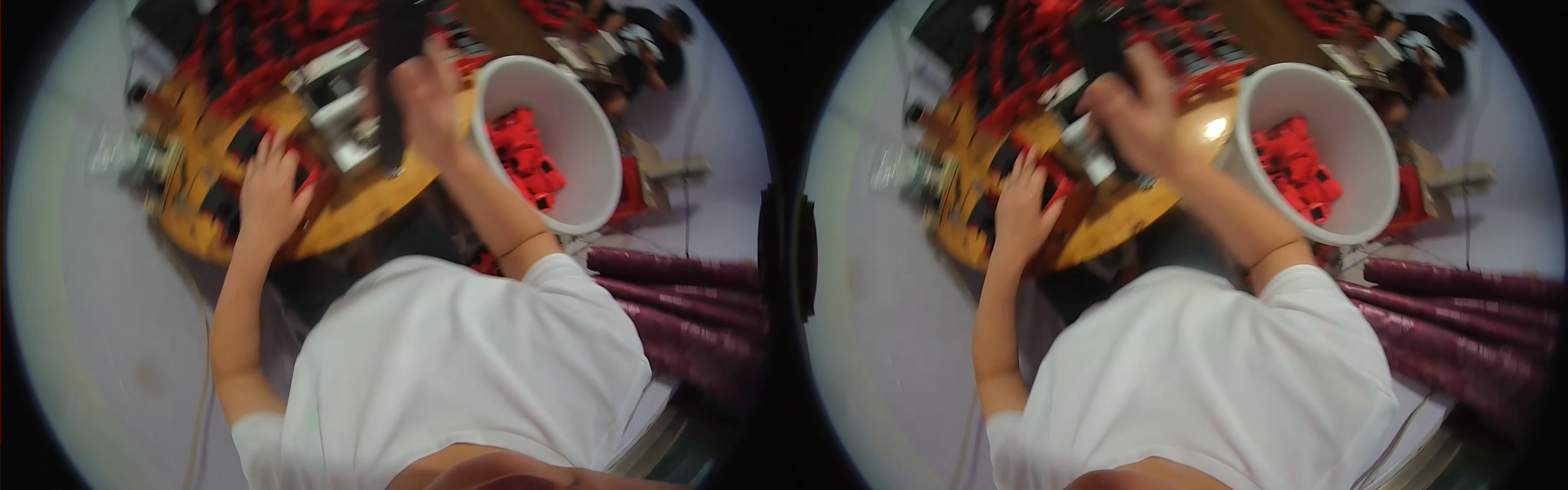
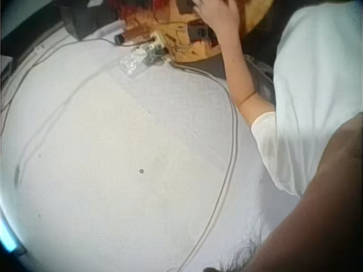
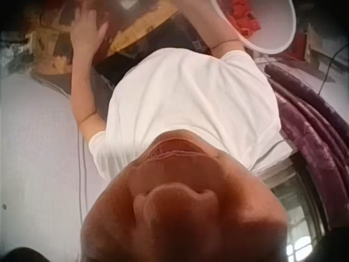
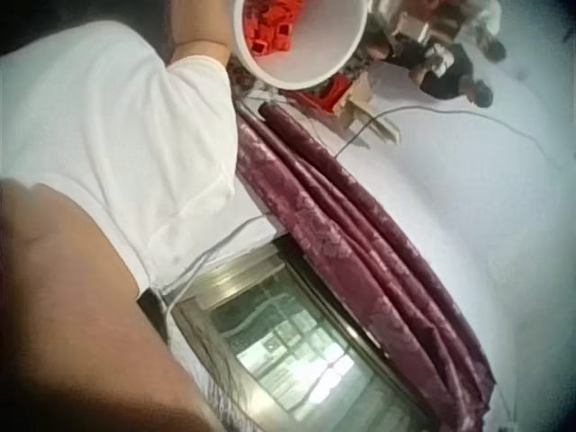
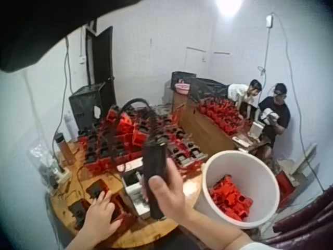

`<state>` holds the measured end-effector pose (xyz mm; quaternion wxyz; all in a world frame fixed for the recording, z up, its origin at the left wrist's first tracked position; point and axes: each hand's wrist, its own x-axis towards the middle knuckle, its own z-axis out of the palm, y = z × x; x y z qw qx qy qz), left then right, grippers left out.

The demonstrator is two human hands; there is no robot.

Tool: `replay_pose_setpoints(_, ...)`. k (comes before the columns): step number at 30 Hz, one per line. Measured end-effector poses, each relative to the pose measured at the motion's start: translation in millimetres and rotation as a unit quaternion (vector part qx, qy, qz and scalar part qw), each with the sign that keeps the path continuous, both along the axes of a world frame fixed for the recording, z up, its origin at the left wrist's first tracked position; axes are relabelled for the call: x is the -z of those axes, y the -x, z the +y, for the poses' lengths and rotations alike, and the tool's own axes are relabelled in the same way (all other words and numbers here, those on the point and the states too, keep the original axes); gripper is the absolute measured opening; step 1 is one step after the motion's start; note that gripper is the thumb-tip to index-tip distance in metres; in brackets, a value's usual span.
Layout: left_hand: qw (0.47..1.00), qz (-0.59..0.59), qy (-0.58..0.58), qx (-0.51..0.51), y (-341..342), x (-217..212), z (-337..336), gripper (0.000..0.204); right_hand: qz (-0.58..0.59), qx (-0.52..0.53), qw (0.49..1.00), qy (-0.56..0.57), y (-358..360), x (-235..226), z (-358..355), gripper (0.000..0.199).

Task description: The person uses a handheld power tool to fasten components onto red and black plastic casings arranged on a wooden table. The person repeatedly picks up a casing, secures it in a metal fixture, and operates the tool on it before placing the finished unit aside. A second person is visible in the background performing similar assembly work.

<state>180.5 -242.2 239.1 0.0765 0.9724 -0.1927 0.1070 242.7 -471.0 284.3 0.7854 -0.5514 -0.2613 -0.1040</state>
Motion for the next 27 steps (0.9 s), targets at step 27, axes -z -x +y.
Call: replay_pose_setpoints(27,0.961,-0.059,0.107,-0.249,15.8,47.9,97.3,0.054,-0.153,0.077,0.985,-0.021,-34.3,0.3,-4.5,0.036)
